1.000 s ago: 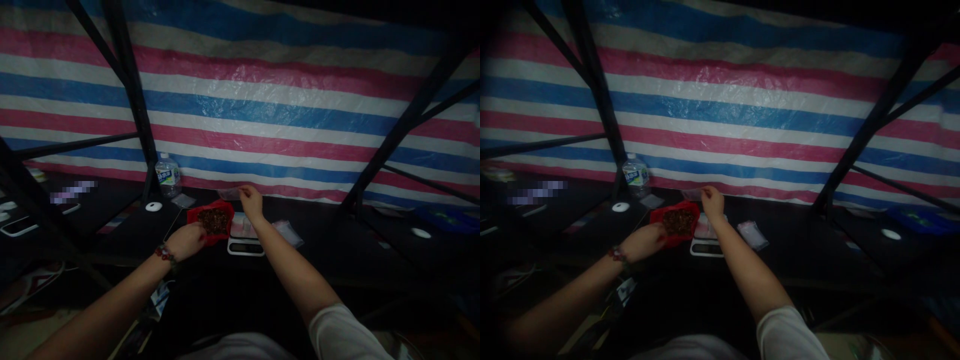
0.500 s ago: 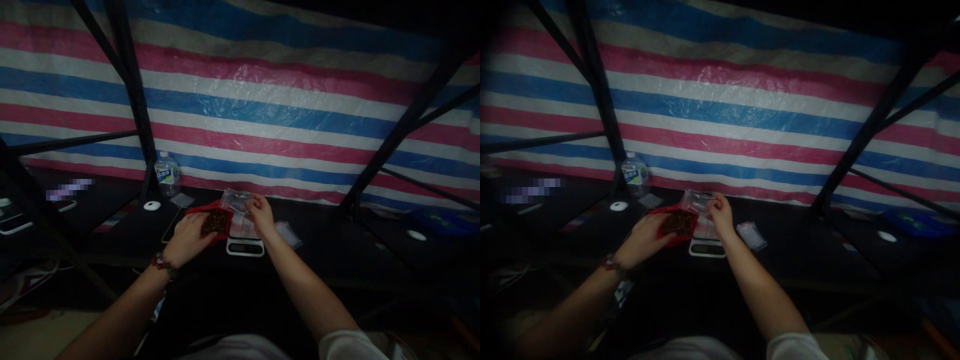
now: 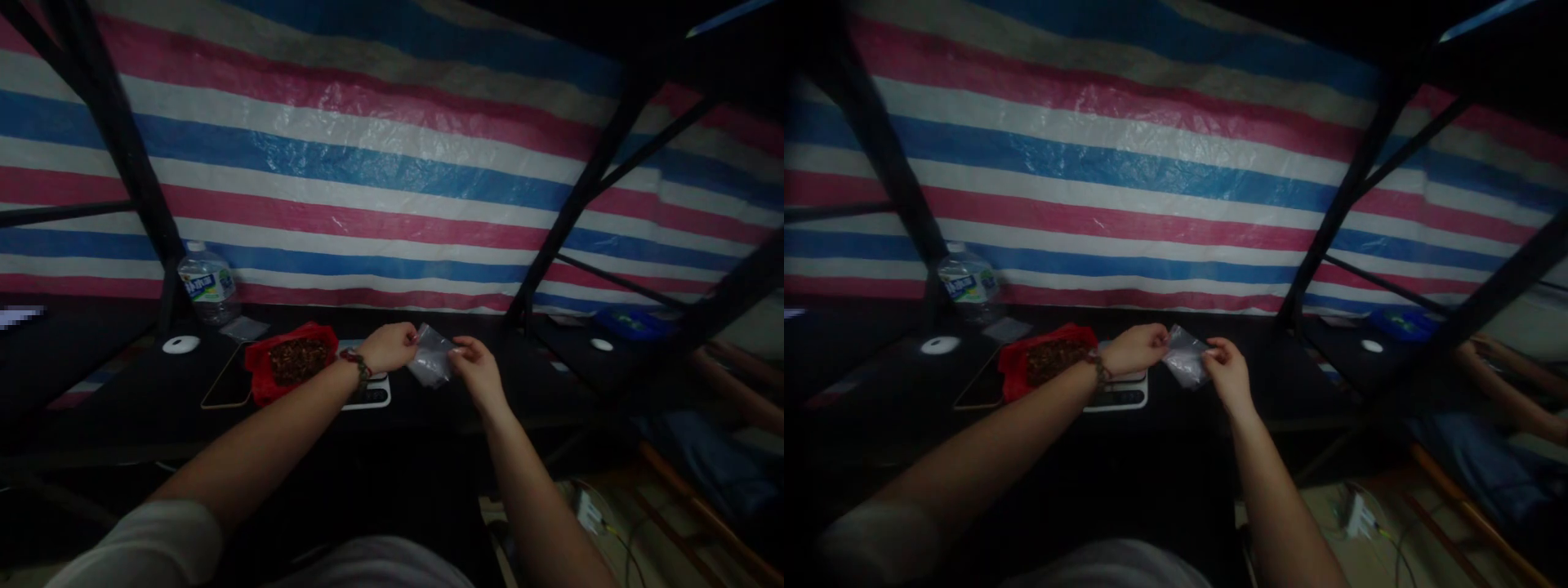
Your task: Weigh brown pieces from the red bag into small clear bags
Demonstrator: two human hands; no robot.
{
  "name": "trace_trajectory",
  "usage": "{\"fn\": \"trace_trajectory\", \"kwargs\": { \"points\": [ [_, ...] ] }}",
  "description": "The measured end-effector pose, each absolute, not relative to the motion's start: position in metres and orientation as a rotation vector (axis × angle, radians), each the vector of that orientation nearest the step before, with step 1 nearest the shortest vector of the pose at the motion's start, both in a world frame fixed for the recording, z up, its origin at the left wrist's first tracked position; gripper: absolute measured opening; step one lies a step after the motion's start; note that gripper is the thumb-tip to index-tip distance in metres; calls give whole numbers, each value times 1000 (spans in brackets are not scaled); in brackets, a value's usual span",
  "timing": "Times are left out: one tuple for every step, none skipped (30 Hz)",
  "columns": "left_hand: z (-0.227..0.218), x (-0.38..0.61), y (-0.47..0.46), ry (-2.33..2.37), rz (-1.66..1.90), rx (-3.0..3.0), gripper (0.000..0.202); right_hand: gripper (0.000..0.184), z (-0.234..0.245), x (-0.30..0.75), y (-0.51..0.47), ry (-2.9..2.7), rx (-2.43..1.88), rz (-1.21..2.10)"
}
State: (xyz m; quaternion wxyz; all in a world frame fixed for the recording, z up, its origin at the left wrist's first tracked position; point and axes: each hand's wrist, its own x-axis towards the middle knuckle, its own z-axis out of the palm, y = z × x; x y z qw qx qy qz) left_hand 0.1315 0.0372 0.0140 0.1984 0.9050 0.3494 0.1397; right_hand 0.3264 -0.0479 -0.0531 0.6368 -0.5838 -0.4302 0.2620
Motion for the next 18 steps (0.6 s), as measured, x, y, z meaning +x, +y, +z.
{"fn": "trace_trajectory", "kwargs": {
  "points": [
    [12,149,42,978,342,2556,26,37,-61,337,-45,-1012,-1418,495],
    [8,165,48,983,276,2576,24,35,-70,346,-42,-1039,-1513,412],
    [3,179,54,997,202,2591,21,32,-79,352,-38,-1062,-1607,360],
    [-4,192,60,1023,124,2601,18,29,-89,356,-35,-1088,-1697,334],
    [-11,203,66,1052,50,2606,16,26,-97,358,-31,-1123,-1780,326],
    [-20,212,72,1084,-22,2605,17,24,-105,359,-27,-1162,-1849,325],
    [-28,219,78,1118,-80,2601,19,23,-112,357,-25,-1210,-1918,320],
    [-37,224,83,1152,-136,2592,23,24,-117,355,-23,-1259,-1997,302],
    [-45,229,88,1181,-183,2577,26,26,-121,352,-21,-1306,-2081,273],
    [-53,232,93,1208,-224,2557,27,28,-124,349,-21,-1350,-2165,234],
    [-60,234,97,1228,-255,2535,29,31,-126,346,-21,-1389,-2240,193],
    [-67,236,102,1245,-274,2514,30,34,-127,344,-21,-1420,-2296,159],
    [-72,238,106,1260,-282,2494,32,37,-128,341,-22,-1446,-2331,138],
    [-77,240,109,1272,-281,2476,34,39,-129,340,-22,-1467,-2347,132],
    [-81,242,112,1285,-276,2458,35,40,-129,338,-23,-1481,-2354,136],
    [-85,244,114,1295,-268,2438,36,40,-130,338,-23,-1489,-2356,147],
    [-88,246,116,1301,-262,2415,36,40,-131,338,-23,-1492,-2355,162],
    [-90,248,116,1303,-256,2391,35,41,-132,338,-23,-1491,-2351,177]
  ]
}}
